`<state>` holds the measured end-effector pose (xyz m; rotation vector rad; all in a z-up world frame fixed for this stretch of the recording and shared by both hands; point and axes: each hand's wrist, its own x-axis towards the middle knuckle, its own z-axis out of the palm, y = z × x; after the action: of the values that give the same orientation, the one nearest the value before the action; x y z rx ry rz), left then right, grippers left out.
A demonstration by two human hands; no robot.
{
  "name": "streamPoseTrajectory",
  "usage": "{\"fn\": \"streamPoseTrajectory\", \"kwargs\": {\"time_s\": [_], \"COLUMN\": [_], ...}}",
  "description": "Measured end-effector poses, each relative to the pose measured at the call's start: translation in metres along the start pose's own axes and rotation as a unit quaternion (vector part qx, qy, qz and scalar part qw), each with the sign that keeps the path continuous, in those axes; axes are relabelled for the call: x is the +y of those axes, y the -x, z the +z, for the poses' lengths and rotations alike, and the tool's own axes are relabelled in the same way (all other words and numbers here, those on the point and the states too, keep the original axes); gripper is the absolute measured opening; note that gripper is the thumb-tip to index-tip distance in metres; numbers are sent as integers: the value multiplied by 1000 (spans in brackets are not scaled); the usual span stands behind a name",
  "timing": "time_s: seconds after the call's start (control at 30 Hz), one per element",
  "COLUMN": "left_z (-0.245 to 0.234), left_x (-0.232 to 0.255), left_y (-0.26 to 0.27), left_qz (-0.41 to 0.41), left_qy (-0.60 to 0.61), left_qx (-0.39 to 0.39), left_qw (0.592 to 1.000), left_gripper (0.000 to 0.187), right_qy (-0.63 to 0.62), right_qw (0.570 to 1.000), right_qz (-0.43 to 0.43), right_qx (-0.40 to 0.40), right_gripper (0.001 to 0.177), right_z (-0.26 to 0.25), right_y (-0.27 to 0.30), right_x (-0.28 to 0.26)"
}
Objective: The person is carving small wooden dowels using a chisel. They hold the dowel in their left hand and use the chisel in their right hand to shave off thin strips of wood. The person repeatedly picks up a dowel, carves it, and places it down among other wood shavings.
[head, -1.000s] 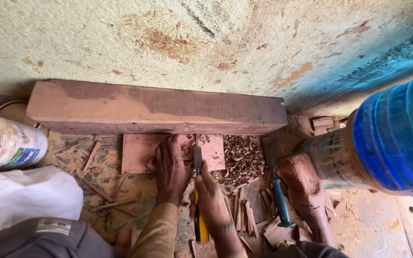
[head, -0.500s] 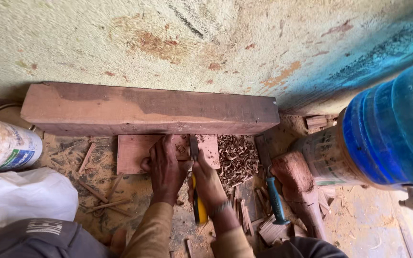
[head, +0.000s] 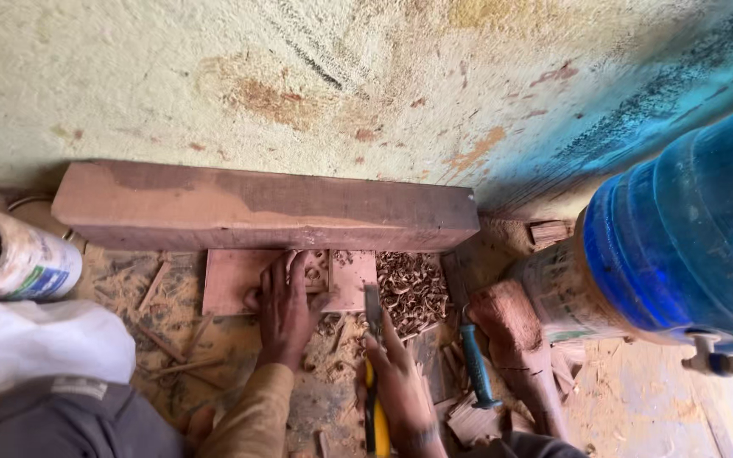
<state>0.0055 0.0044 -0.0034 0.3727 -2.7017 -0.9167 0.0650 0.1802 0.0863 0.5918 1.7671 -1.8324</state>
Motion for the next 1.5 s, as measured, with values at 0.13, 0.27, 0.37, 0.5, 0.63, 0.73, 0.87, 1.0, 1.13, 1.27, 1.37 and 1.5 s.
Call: {"fn": "streamPoseTrajectory", "kwargs": {"time_s": [0.13, 0.27, 0.37, 0.5, 0.63, 0.73, 0.87, 1.0, 1.13, 1.27, 1.37, 1.5], "left_z": [6, 16, 22, 23, 19, 15, 16, 15, 7, 1, -17, -70], "left_x": [-4, -15, -19, -18, -17, -15, -16, -15, -8, -2, 10, 30], "left_y": [0, 2, 2, 2, 0, 4, 1, 2, 3, -6, -15, -30], "left_qz": [-3, 58, 54, 69, 81, 91, 105, 90, 86, 61, 38, 41], "left_qy": [-13, 16, 34, 22, 36, 24, -3, 0, -17, 130, 282, 405], "left_qx": [-11, 35, 37, 82, 105, 116, 125, 122, 134, 130, 112, 23], "left_qw": [1000, 998, 997, 994, 990, 989, 987, 988, 987, 981, 952, 913], "left_gripper": [88, 69, 50, 30, 25, 25, 28, 28, 25, 17, 17, 12], "right_qy": [-24, -39, -72, -54, -60, -78, -66, -65, -71, -61, -100, -64], "right_qw": [1000, 999, 997, 998, 997, 996, 997, 997, 996, 995, 993, 996], "right_qz": [-2, 19, -2, 3, -4, -3, 5, 11, 5, -54, -47, -61], "right_qx": [3, 1, -16, -40, -44, -49, -51, -51, -52, -61, -30, 2], "right_gripper": [70, 76, 72, 74, 77, 77, 77, 77, 77, 76, 77, 76], "right_z": [-24, -22, -13, -7, -7, -6, -4, -3, -4, -7, -8, -14], "right_y": [34, 33, 33, 31, 37, 41, 46, 47, 46, 45, 51, 61], "right_x": [20, 19, 18, 13, 9, 6, 3, 3, 6, 6, 1, -12]}}
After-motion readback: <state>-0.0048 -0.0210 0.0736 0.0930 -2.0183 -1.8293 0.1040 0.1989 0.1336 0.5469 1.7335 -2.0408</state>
